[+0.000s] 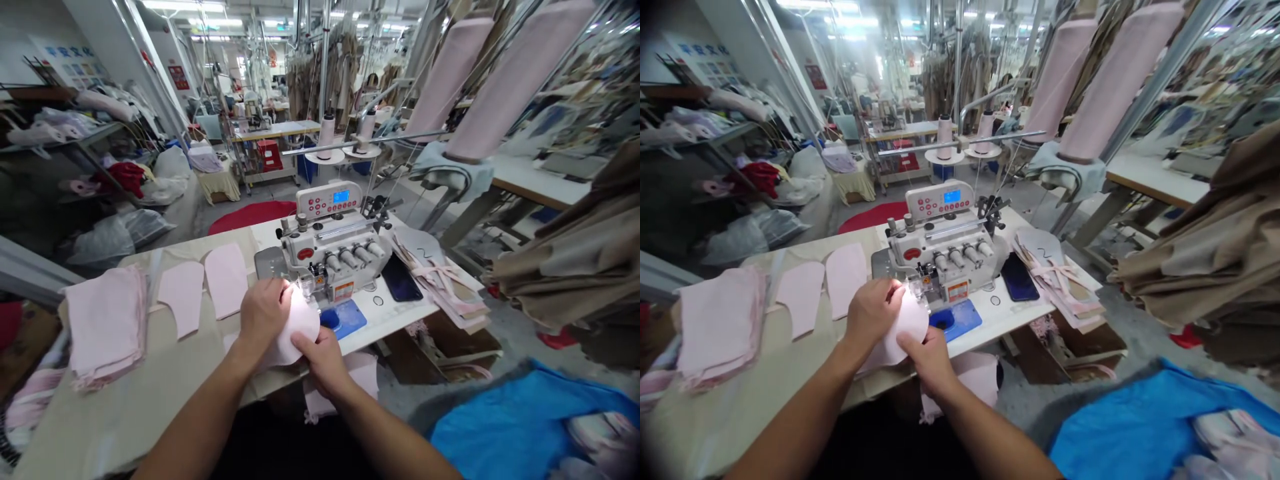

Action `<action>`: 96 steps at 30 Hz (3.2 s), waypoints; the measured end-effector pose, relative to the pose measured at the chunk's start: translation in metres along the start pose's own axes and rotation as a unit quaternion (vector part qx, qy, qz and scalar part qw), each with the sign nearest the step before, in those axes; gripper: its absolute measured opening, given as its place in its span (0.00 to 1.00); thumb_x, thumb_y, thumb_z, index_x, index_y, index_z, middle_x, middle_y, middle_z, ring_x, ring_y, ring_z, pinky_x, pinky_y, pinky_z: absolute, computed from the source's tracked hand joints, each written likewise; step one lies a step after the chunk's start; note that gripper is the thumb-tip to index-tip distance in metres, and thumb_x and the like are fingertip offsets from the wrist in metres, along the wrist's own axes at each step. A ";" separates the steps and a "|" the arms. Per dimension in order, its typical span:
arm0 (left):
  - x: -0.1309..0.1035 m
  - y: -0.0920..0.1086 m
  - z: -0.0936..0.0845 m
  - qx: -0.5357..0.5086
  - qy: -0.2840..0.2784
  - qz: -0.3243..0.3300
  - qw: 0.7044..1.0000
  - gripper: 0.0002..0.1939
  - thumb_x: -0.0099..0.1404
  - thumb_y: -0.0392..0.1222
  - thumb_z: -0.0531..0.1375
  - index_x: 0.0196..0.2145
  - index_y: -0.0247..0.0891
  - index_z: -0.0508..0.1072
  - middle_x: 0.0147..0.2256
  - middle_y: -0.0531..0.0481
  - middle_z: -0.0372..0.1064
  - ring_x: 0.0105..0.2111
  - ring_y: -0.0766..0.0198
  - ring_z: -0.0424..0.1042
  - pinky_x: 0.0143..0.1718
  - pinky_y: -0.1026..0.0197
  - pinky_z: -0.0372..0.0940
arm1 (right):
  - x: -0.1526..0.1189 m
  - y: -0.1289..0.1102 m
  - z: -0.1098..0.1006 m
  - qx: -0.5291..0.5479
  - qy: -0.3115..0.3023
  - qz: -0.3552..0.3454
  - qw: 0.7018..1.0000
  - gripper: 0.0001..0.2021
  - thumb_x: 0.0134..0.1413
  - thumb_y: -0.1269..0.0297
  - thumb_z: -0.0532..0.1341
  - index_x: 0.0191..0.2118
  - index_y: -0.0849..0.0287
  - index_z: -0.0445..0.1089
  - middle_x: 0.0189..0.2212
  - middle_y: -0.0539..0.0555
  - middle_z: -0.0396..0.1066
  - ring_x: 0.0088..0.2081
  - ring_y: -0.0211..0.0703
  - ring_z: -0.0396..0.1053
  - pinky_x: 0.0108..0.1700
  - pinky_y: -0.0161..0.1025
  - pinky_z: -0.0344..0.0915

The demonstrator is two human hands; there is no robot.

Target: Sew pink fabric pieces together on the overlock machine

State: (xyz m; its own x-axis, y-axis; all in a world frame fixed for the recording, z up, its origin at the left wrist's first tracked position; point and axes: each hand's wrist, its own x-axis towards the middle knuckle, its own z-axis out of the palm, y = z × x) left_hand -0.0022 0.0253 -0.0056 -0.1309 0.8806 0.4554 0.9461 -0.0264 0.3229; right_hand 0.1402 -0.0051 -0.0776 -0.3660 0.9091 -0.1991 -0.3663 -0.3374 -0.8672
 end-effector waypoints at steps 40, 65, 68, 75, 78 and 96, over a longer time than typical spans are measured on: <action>-0.025 0.026 -0.009 -0.016 -0.048 0.173 0.984 0.12 0.71 0.36 0.57 0.36 0.45 0.80 0.35 0.49 0.76 0.37 0.59 0.71 0.43 0.50 0.55 | 0.001 -0.030 -0.026 -0.100 0.055 -0.094 0.989 0.15 0.54 0.51 0.68 0.34 0.61 0.77 0.25 0.49 0.72 0.27 0.38 0.64 0.31 0.35 0.61; -0.105 0.053 0.028 -0.731 -0.113 -0.417 0.527 0.28 0.53 0.36 0.72 0.52 0.35 0.75 0.48 0.41 0.77 0.45 0.51 0.77 0.51 0.49 0.72 | -0.008 -0.036 -0.046 0.039 -0.031 0.077 0.996 0.19 0.47 0.48 0.72 0.29 0.60 0.73 0.20 0.46 0.68 0.19 0.32 0.61 0.22 0.30 0.59; -0.105 0.054 0.029 -0.738 -0.131 -0.408 0.521 0.24 0.54 0.36 0.71 0.49 0.33 0.76 0.45 0.41 0.78 0.41 0.53 0.78 0.47 0.50 0.74 | -0.014 -0.033 -0.051 0.041 -0.050 0.085 0.994 0.20 0.48 0.47 0.71 0.30 0.61 0.73 0.21 0.47 0.70 0.19 0.33 0.64 0.23 0.31 0.63; -0.106 0.055 0.030 -0.726 -0.152 -0.412 0.530 0.18 0.53 0.37 0.72 0.42 0.33 0.76 0.35 0.46 0.77 0.30 0.60 0.75 0.36 0.54 0.76 | -0.027 -0.030 -0.059 0.021 -0.083 0.085 0.993 0.20 0.48 0.47 0.72 0.29 0.61 0.74 0.19 0.47 0.69 0.19 0.33 0.65 0.23 0.32 0.65; -0.106 0.055 0.030 -0.712 -0.147 -0.426 0.538 0.19 0.53 0.38 0.73 0.41 0.33 0.75 0.33 0.47 0.76 0.30 0.62 0.75 0.35 0.55 0.75 | -0.031 -0.028 -0.061 0.001 -0.083 0.076 0.994 0.19 0.46 0.48 0.73 0.30 0.61 0.75 0.20 0.46 0.70 0.19 0.33 0.64 0.24 0.33 0.64; -0.108 0.056 0.032 -0.691 -0.129 -0.459 0.544 0.21 0.48 0.37 0.75 0.41 0.33 0.77 0.36 0.48 0.78 0.34 0.62 0.76 0.39 0.60 0.73 | -0.041 -0.014 -0.067 -0.067 -0.069 0.054 0.994 0.17 0.42 0.54 0.76 0.30 0.61 0.74 0.24 0.46 0.70 0.26 0.34 0.63 0.31 0.33 0.59</action>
State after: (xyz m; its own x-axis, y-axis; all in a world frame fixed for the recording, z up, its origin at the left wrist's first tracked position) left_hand 0.0749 -0.0564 -0.0634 -0.1455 0.8553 -0.4973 -0.6310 0.3069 0.7125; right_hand 0.2172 -0.0211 -0.0879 -0.5138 0.8240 -0.2386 -0.2052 -0.3881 -0.8985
